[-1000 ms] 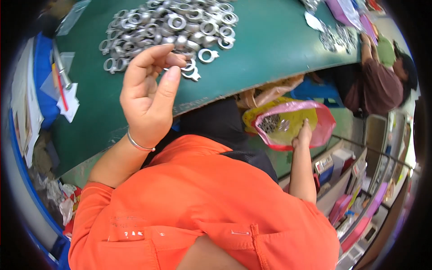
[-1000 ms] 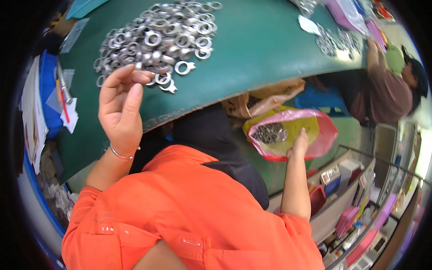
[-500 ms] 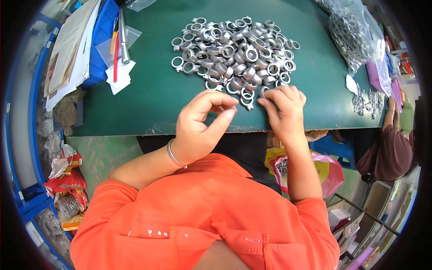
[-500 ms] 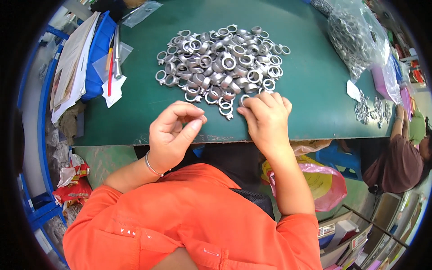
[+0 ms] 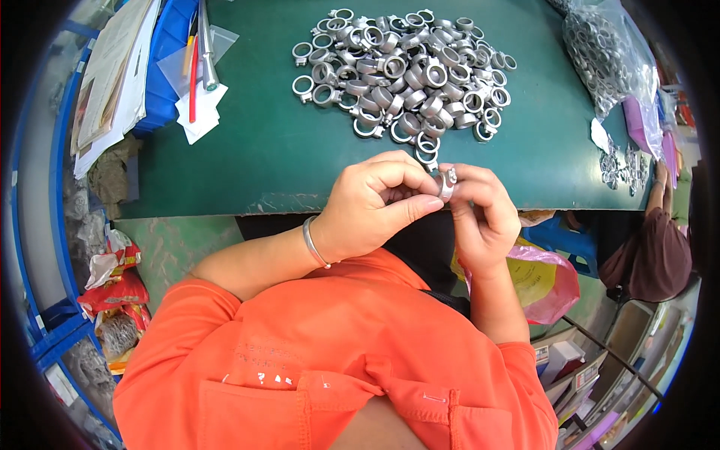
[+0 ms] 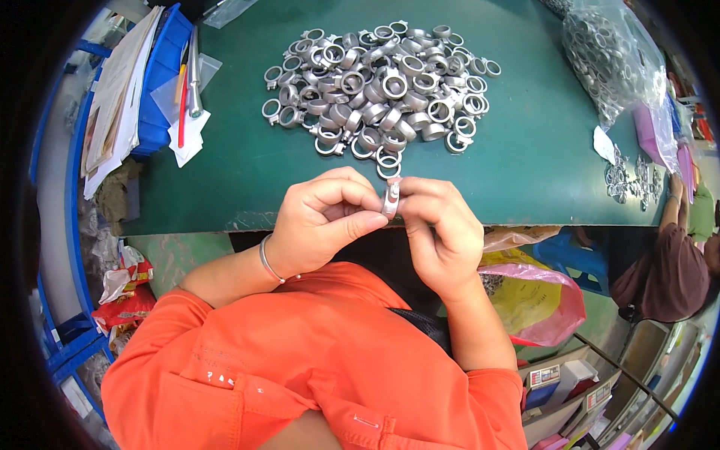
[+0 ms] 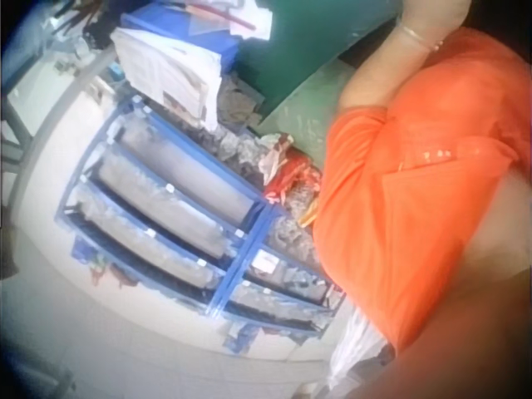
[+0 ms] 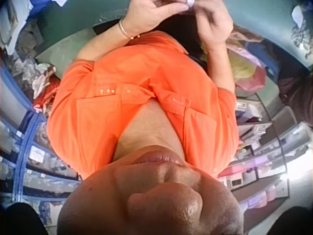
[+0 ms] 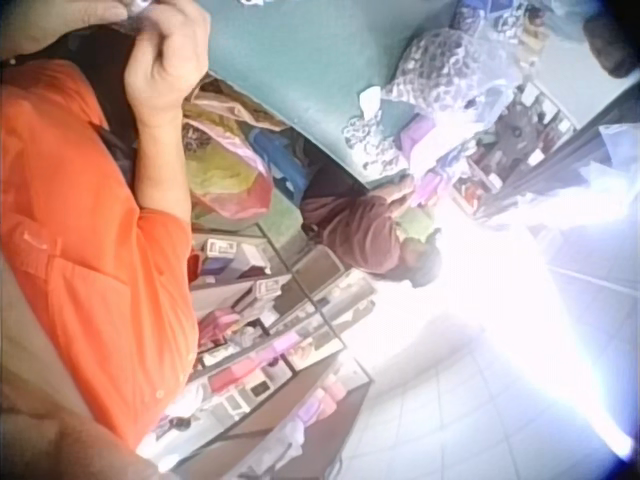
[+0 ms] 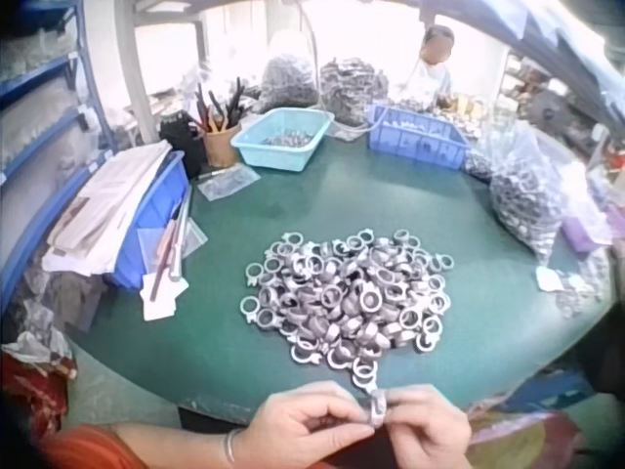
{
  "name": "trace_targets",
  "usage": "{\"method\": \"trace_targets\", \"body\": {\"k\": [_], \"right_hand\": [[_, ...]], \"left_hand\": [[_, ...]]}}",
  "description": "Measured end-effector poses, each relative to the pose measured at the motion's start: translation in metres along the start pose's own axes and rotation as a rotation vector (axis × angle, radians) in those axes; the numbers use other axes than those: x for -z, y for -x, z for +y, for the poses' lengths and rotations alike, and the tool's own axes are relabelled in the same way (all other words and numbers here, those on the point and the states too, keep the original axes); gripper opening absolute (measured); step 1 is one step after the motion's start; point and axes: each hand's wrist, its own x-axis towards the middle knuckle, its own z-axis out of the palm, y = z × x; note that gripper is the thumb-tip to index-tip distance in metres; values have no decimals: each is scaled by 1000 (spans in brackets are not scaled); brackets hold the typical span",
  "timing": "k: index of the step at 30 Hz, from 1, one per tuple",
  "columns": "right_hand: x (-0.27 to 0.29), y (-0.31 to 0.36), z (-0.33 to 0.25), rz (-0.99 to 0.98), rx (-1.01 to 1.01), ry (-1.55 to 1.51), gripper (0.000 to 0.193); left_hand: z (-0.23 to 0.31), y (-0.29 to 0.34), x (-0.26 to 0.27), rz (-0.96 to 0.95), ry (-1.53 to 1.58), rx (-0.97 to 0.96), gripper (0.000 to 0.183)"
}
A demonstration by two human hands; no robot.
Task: The person picks up metal rings from a pile on the table, examines them, and places some into a yellow bag while leaving others in the pile.
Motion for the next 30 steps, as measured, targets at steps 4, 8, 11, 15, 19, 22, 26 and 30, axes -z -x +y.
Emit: {"method": "trace_targets", "body": {"k": [4, 8, 11, 15, 19, 22, 26, 30], "right_hand": [[-4, 3, -7, 35, -405, -454, 15], [-5, 3, -9, -49, -519, -595, 30], [-5, 4, -6, -35, -503, -636, 27], [-7, 6, -7, 28, -385, -578, 16], [-4, -9, -8, -63, 278, 160, 19], [-7, -19, -13, -232, 277, 54, 18], [-10, -32, 13, -20, 72, 436, 18], [-5, -36, 23, -42, 33, 441, 19]], "left_hand": [[-3, 1, -2, 51, 34, 1, 8], [-3, 1, 6, 25, -267, -193, 9], [-2, 0, 5, 35, -365, -266, 9], [-2, -1, 8, -25, -412, -329, 13], [6, 2, 2, 67, 407, 392, 29], [11, -2, 14, 42, 853, 606, 25], [11, 0, 15, 103, 607, 612, 12], [10, 2, 11, 122, 435, 478, 9]]}}
